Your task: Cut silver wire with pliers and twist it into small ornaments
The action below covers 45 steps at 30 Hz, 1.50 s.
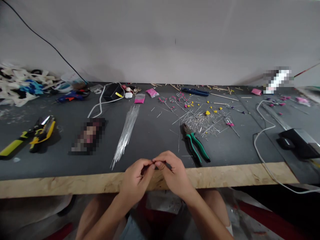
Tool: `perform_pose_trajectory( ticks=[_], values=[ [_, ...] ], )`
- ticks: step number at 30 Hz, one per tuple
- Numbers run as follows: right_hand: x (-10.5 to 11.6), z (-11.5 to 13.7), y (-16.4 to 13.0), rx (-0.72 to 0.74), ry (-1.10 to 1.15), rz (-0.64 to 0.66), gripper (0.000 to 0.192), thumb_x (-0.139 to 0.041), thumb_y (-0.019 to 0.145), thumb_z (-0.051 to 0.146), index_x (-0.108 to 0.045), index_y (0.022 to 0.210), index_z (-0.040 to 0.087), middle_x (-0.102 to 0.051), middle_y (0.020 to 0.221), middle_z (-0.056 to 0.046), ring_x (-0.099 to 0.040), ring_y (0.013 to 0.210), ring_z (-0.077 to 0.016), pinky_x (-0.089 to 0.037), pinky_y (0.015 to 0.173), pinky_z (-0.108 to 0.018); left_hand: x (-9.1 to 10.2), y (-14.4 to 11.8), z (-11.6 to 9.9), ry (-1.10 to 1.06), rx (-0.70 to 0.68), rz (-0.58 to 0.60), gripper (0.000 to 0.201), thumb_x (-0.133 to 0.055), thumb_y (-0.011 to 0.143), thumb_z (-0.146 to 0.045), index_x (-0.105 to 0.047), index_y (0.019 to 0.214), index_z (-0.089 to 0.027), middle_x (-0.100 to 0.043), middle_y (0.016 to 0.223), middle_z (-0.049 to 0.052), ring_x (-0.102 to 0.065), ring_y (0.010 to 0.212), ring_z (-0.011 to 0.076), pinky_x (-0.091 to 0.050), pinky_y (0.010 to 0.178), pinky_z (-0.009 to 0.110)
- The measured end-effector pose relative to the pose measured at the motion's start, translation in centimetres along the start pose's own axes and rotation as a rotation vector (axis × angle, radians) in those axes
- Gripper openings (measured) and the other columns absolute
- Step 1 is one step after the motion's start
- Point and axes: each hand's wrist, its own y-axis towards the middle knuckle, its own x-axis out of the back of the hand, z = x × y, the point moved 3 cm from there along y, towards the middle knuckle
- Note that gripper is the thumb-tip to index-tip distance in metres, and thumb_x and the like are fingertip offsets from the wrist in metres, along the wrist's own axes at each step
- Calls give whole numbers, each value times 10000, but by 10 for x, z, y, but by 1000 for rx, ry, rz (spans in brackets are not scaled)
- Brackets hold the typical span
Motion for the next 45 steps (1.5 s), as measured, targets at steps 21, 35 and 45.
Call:
perform_pose_trajectory(
  ticks=[21,35,45],
  values=[
    [-10,-2,3,-348,282,-35,203,-533,822,377,-537,725,198,-538,736,1,-481,726,-143,-401,700,-251,-1,0,3,184,-315,-77,145,-473,871,-115,-585,929,-186,-672,850,37,-600,765,175,-488,709,313],
    [-7,-6,0,-415,248,-18,73,-550,767,254,-532,819,206,-524,755,21,-491,720,-128,-412,675,-236,-8,-2,6,296,-330,-113,151,-488,859,-116,-598,944,-173,-679,843,51,-604,763,176,-490,713,321],
    [-5,-13,-2,-401,122,52,81,-545,788,261,-562,823,189,-552,712,28,-508,670,-119,-407,636,-242,-8,-2,12,303,-295,-129,119,-520,853,-158,-617,922,-158,-693,840,50,-617,753,165,-502,704,314]
  ],
)
